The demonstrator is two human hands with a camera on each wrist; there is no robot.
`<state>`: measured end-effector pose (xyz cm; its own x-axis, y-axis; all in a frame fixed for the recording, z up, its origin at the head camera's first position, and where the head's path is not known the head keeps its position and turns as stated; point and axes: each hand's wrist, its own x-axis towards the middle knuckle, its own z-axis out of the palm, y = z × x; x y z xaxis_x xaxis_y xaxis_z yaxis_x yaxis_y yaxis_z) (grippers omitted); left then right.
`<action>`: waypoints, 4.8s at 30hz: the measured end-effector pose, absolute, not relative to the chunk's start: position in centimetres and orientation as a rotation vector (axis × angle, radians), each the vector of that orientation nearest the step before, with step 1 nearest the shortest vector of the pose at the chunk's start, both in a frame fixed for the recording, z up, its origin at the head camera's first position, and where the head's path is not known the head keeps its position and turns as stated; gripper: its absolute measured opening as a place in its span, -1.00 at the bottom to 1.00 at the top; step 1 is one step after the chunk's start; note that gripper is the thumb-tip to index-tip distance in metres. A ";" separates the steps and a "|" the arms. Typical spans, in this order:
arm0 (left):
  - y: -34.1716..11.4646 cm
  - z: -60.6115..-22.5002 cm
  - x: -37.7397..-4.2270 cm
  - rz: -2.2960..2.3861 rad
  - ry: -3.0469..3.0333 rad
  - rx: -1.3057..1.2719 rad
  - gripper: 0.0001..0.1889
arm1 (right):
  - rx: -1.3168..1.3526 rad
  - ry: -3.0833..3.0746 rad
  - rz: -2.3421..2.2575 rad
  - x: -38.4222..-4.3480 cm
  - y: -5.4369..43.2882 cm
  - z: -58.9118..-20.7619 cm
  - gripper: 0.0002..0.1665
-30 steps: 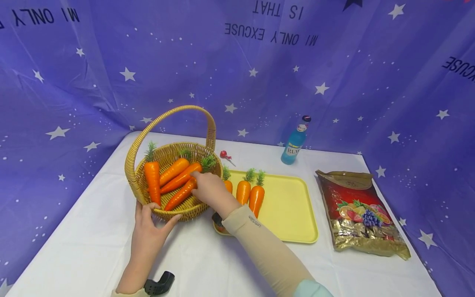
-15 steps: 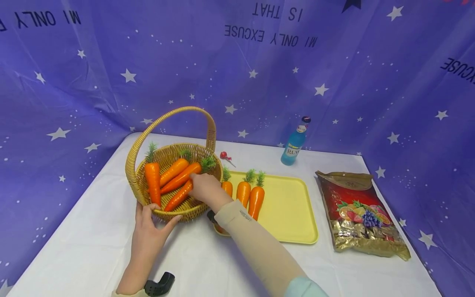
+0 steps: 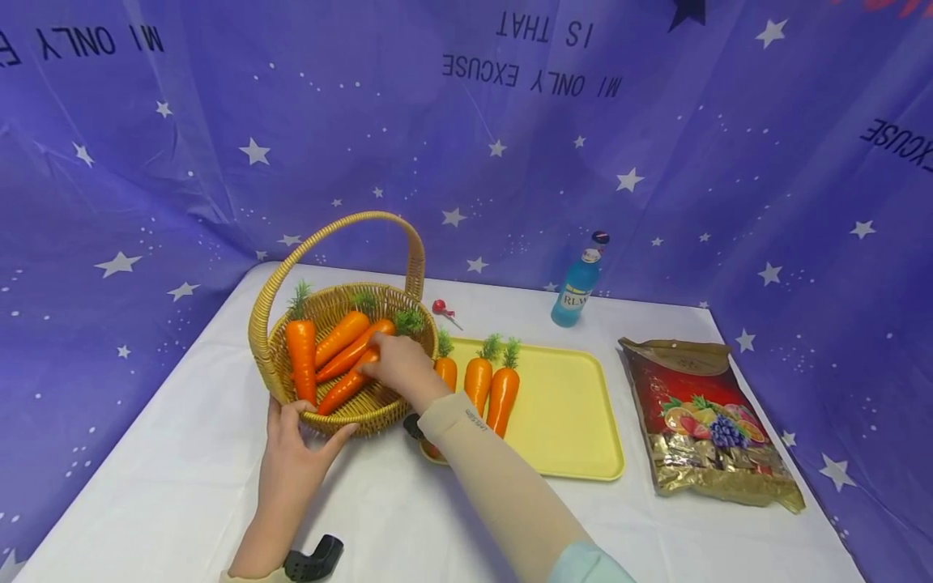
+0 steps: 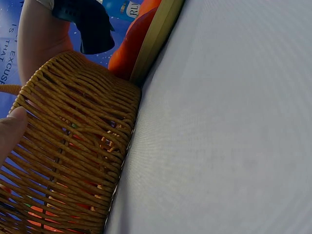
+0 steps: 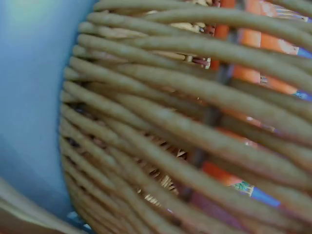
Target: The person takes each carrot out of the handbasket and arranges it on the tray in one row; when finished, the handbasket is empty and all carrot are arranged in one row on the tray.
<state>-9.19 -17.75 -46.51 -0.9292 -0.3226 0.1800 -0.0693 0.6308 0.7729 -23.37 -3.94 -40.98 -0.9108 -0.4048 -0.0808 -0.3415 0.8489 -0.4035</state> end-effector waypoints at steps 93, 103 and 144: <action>-17.6 -46.2 -9.2 -1.249 -2.567 0.335 -0.26 | -0.335 2.597 -1.175 -21.9 20.5 -43.4 -0.53; -17.6 -46.4 -9.3 -1.241 -2.543 0.326 -0.27 | -0.276 2.889 -0.832 -21.1 18.6 -41.2 -0.52; -17.8 -46.7 -9.2 -1.210 -2.524 0.319 -0.28 | -0.805 2.724 -0.907 -22.6 0.3 -37.1 -0.25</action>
<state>-9.22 -17.78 -46.67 -0.9230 -0.3342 0.1907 -0.0606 0.6157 0.7857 -22.63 0.26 -37.14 -0.8423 -0.5386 0.0179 -0.4418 0.6712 -0.5952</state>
